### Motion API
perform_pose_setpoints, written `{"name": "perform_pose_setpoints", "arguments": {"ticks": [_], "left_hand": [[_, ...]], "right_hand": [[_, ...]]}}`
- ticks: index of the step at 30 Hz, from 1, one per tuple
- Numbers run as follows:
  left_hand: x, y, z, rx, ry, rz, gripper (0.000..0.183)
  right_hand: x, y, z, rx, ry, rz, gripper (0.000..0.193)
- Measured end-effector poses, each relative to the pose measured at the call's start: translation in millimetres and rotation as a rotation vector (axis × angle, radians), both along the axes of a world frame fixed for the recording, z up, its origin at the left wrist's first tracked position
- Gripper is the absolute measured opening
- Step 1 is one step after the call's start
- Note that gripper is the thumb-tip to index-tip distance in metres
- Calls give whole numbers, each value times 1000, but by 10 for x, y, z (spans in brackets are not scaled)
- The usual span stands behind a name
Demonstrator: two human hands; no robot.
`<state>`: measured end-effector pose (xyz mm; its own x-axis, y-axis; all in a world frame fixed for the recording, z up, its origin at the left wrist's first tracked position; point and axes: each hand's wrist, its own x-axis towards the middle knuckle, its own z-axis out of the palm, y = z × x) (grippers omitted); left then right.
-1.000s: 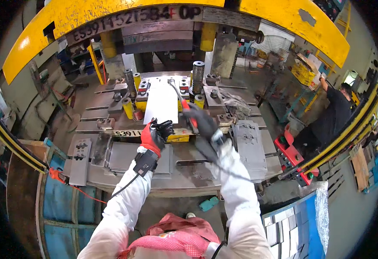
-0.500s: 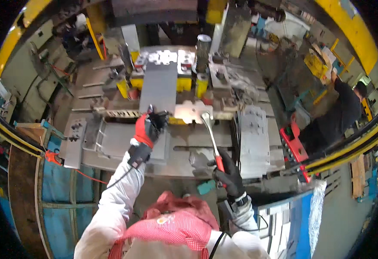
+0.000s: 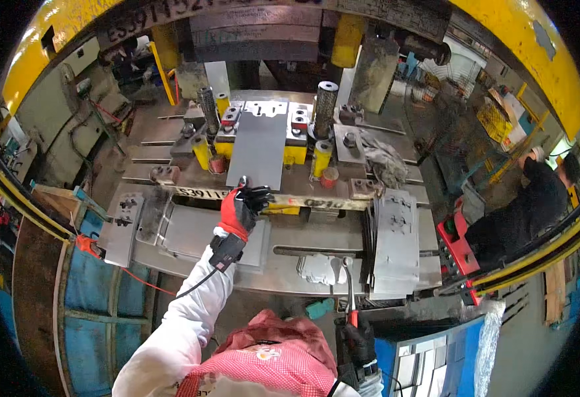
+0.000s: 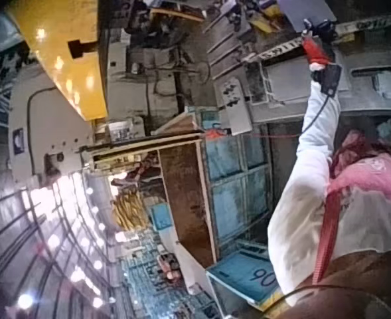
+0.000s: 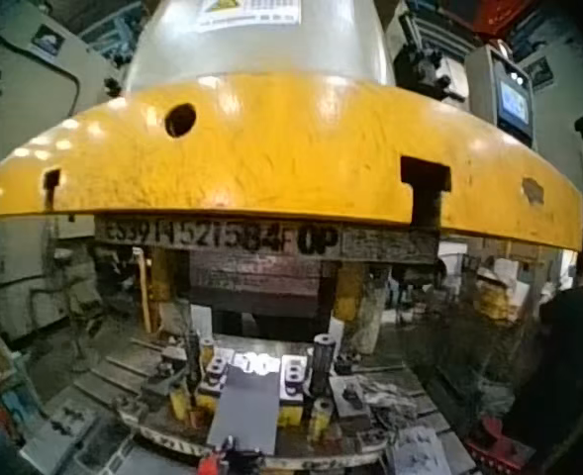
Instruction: Operating an industrial press machine to shape metal sheets and placing finished parts in a bin.
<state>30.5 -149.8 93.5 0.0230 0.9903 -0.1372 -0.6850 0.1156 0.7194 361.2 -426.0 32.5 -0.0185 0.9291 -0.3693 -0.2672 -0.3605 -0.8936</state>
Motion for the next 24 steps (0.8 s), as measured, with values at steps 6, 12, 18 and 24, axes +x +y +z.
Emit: {"name": "perform_pose_setpoints", "arguments": {"ticks": [6, 12, 18, 24], "left_hand": [[-34, 358, 202, -71, -139, -60, 52], [37, 453, 428, -85, -115, 47, 52], [43, 683, 202, -24, -203, 114, 53], [115, 747, 118, -29, -208, 165, 58]], "right_hand": [[-342, 87, 433, -17, 166, -135, 38], [-386, 104, 408, 17, 144, -63, 44], [-390, 62, 301, 9, 125, -66, 44], [-432, -33, 322, -2, 78, -54, 42]]}}
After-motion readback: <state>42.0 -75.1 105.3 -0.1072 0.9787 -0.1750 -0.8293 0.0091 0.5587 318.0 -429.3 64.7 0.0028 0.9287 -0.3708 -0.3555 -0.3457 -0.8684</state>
